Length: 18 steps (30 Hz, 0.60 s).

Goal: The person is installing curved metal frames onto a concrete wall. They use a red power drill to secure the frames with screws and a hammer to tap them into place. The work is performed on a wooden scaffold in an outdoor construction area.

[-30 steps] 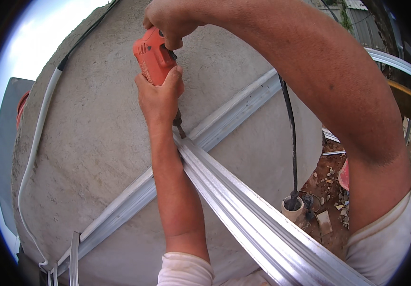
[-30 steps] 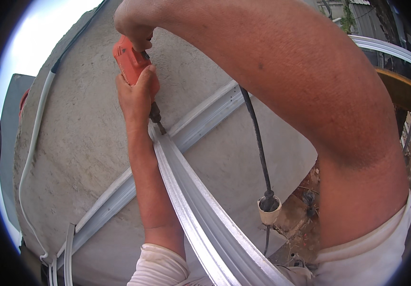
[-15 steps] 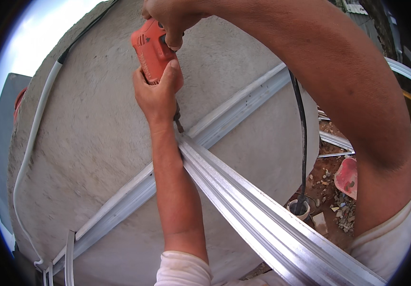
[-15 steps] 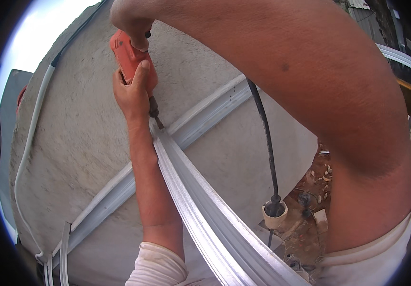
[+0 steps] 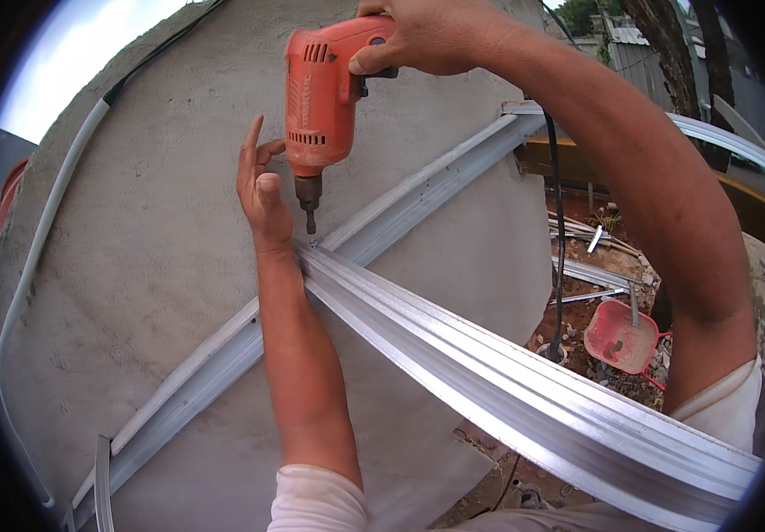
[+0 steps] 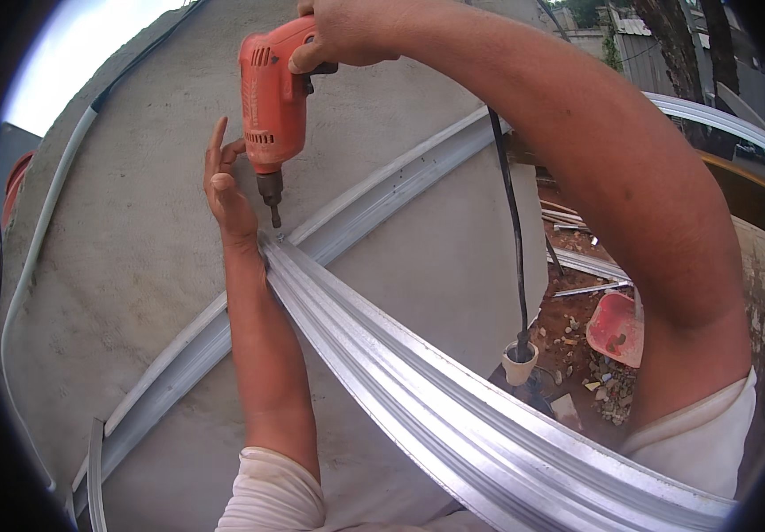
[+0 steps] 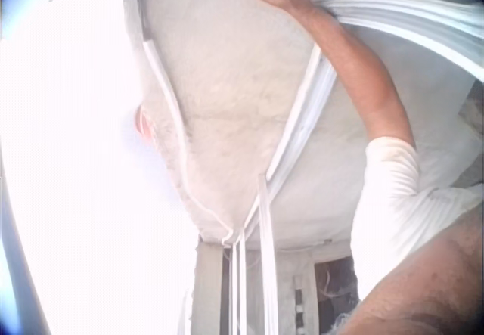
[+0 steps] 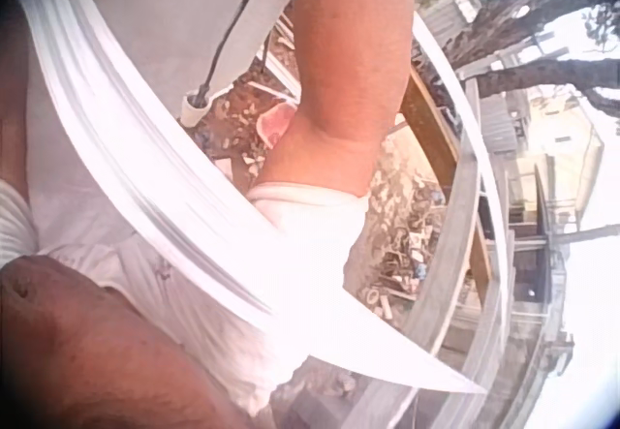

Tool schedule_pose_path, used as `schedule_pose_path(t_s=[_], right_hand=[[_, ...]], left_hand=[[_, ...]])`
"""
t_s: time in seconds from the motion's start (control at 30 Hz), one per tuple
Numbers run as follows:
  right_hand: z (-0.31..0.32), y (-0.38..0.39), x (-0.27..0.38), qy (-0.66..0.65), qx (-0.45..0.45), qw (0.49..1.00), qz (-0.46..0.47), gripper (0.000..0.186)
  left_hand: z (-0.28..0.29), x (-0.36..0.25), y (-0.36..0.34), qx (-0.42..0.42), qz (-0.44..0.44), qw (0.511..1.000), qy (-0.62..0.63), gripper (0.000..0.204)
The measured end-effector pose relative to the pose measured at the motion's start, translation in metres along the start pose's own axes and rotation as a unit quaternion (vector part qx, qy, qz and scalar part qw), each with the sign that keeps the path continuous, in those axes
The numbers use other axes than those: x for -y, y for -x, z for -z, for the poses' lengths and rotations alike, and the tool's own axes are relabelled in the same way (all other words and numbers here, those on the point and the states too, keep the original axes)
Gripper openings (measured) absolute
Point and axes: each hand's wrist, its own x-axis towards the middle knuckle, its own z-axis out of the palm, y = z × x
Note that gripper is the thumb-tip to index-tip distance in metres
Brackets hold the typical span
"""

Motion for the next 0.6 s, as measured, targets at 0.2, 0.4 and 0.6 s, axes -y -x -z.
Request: schedule_pose_path(t_s=[0.2, 0.4, 0.6], right_hand=[[0.001, 0.053, -0.044, -0.127, -0.149, 0.972, -0.131, 0.041], [-0.048, 0.154, -0.094, -0.314, -0.340, 0.830, -0.312, 0.052], [-0.107, 0.270, -0.087, -0.418, -0.393, 0.708, -0.411, 0.036]], left_hand=[[0.001, -0.007, 0.004, -0.003, -0.006, 1.000, -0.013, 0.122], [0.020, -0.013, 0.006, 0.024, 0.007, 1.000, -0.016, 0.112], [0.044, -0.029, 0.049, -0.059, 0.049, 0.997, -0.024, 0.092]])
